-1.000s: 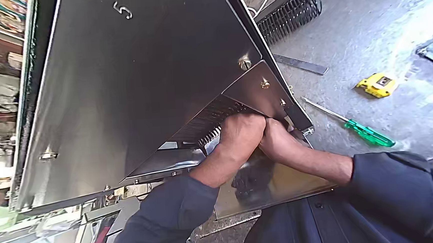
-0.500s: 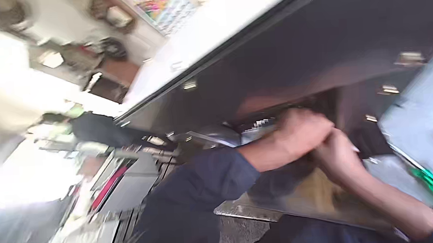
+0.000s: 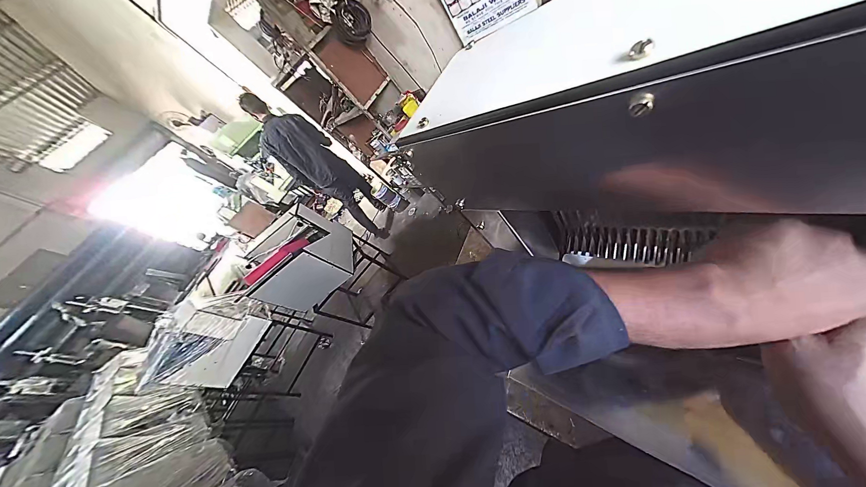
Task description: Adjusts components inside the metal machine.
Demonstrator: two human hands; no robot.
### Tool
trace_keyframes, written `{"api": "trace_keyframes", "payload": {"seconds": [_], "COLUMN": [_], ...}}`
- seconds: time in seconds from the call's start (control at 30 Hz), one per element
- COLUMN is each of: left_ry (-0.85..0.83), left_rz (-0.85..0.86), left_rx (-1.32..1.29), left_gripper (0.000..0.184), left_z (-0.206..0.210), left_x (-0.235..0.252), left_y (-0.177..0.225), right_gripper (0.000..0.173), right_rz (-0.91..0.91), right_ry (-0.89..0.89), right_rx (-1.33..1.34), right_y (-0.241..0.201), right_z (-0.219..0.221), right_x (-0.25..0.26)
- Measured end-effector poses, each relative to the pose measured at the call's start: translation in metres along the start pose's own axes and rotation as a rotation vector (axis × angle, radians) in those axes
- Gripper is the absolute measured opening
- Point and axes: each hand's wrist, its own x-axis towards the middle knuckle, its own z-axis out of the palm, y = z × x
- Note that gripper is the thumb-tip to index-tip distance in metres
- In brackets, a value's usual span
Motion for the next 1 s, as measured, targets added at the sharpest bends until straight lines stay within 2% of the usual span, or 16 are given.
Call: {"api": "trace_keyframes", "payload": {"seconds": [0.07,0.17,0.23,0.33,0.43,0.5,0.63,0.73,0.83,0.9,1.0], "left_ry": [0.072,-0.006,-0.075,-0.104,0.059,0.18,0.126,0.112,0.307,0.361,0.185], "left_rz": [0.003,-0.004,-0.028,-0.038,-0.078,-0.047,-0.05,-0.109,-0.153,-0.131,-0.114], "left_rx": [0.064,-0.06,-0.159,-0.101,-0.017,0.077,0.145,0.206,0.324,0.389,0.295], "left_gripper": [0.018,0.021,0.025,0.023,0.014,0.013,0.018,0.017,0.023,0.026,0.019], "left_z": [-0.011,0.009,0.025,0.014,-0.008,0.001,0.039,0.032,0.012,0.016,0.039], "left_x": [-0.006,0.004,0.011,0.006,-0.011,-0.012,0.005,0.002,-0.011,-0.01,0.002], "left_y": [-0.001,0.003,0.005,0.004,0.005,0.006,0.011,0.014,0.01,0.009,0.017], "right_gripper": [0.025,0.041,0.037,0.031,0.026,0.014,0.008,0.007,0.006,0.007,0.02], "right_rz": [-0.061,-0.011,0.062,0.087,-0.079,-0.075,0.098,0.115,0.026,-0.029,-0.017], "right_ry": [0.013,-0.02,-0.031,-0.02,-0.011,0.016,-0.053,-0.066,-0.051,-0.022,-0.027], "right_rx": [-0.032,-0.04,-0.006,-0.024,-0.034,-0.078,0.008,-0.007,-0.027,-0.105,-0.158], "right_y": [-0.002,0.024,0.038,0.016,-0.007,-0.005,0.024,0.01,-0.013,-0.007,0.021], "right_z": [0.0,0.0,0.001,0.0,-0.003,-0.001,0.001,-0.002,-0.003,0.0,0.0], "right_x": [0.002,-0.002,-0.005,-0.004,-0.001,-0.004,-0.002,0.0,0.003,0.001,-0.003]}}
